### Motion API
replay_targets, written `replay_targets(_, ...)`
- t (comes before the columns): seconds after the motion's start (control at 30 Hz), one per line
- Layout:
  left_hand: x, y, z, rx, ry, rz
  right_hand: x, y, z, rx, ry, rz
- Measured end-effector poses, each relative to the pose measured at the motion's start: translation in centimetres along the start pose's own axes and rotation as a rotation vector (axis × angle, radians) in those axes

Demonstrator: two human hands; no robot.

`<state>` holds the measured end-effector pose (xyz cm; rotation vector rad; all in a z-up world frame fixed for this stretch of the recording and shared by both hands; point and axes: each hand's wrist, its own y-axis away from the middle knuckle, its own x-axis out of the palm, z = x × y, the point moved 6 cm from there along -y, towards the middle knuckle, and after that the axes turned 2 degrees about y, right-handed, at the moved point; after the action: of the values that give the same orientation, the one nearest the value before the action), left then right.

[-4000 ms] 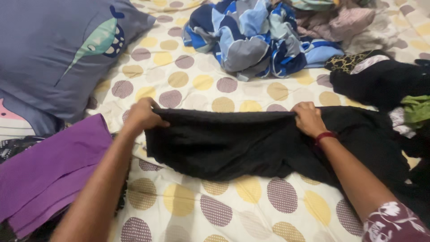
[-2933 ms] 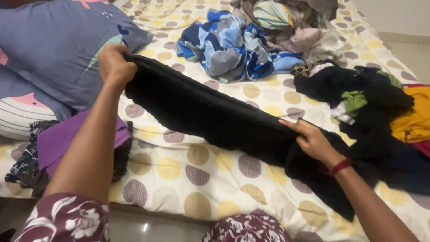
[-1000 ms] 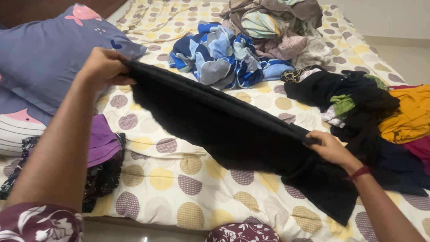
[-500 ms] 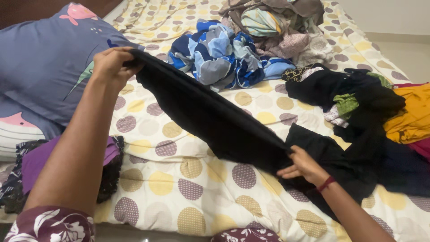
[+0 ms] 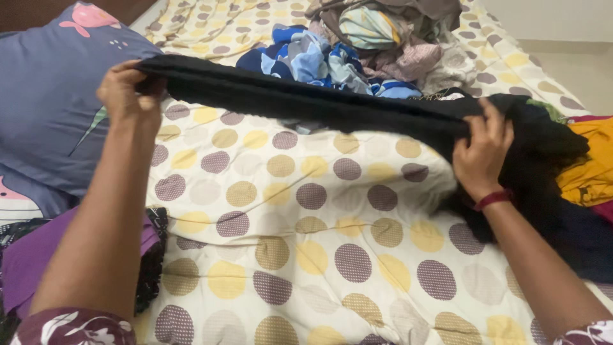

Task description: The person folds a black top and a green patterned garment on a bed by laying each item flat, folding the sides inward, and smoothing the fabric by hand.

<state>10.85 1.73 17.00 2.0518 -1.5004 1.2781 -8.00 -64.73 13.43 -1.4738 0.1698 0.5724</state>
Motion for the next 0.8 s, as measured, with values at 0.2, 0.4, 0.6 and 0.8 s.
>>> replay_targets(0.2,-10.4,-2.0,-1.7,0.149,-0.061,-0.204,4.9,10.7,6.3,-0.056,0.085,0.45)
replay_targets(0.4,-18.5,3.0,0.7,0.087,-0.947,-0.335,9.6,24.3,13.6,-0.064,-0.133,0.646)
replay_targets(0.6,-15.1,12.2,7.7,-0.437,-2.187,0.122,10.0,24.9,15.2,0.051,-0.082,0.847)
replay_targets(0.8,-1.0,27.7,21.1,-0.324,-2.183,1.117,8.8,22.8,15.1,0.153,-0.211,0.754)
